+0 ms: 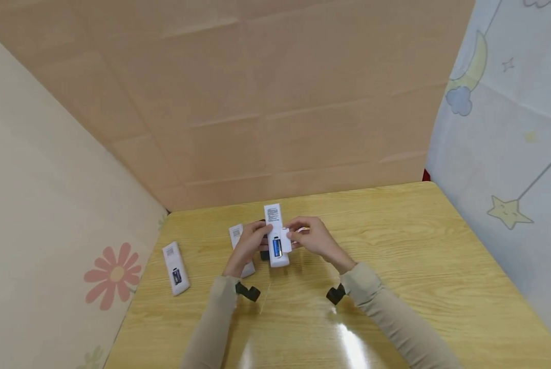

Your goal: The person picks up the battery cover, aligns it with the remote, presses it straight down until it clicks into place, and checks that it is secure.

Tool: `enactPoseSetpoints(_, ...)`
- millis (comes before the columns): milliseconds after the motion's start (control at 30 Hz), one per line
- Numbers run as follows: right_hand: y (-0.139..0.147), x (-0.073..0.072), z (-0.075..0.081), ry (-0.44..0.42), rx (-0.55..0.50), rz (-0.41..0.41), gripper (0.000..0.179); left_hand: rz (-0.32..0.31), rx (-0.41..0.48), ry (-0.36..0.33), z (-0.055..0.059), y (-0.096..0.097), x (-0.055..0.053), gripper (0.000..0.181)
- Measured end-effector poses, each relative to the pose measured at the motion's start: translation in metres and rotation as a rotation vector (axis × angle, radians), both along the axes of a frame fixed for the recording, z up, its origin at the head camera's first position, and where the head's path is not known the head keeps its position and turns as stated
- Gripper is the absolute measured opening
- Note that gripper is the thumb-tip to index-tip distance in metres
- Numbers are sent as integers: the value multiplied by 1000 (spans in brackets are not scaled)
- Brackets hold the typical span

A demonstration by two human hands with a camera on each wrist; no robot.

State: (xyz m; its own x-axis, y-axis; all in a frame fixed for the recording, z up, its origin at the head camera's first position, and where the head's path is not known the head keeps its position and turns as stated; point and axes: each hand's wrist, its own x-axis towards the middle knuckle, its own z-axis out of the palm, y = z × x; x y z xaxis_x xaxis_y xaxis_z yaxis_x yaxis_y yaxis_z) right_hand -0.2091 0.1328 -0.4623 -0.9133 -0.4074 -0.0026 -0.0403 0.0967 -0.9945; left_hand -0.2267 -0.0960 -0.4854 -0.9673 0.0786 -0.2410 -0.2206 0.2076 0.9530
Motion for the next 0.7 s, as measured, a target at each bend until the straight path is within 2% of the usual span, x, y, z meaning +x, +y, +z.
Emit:
enactPoseSetpoints(267, -4, 2, -1, 0, 22, -2, 27, -10, 16, -19, -2, 3, -1, 41)
enactPoseSetpoints(700, -5, 4, -4, -16, 20, 15, 28, -25, 29, -12, -6, 4, 2, 40)
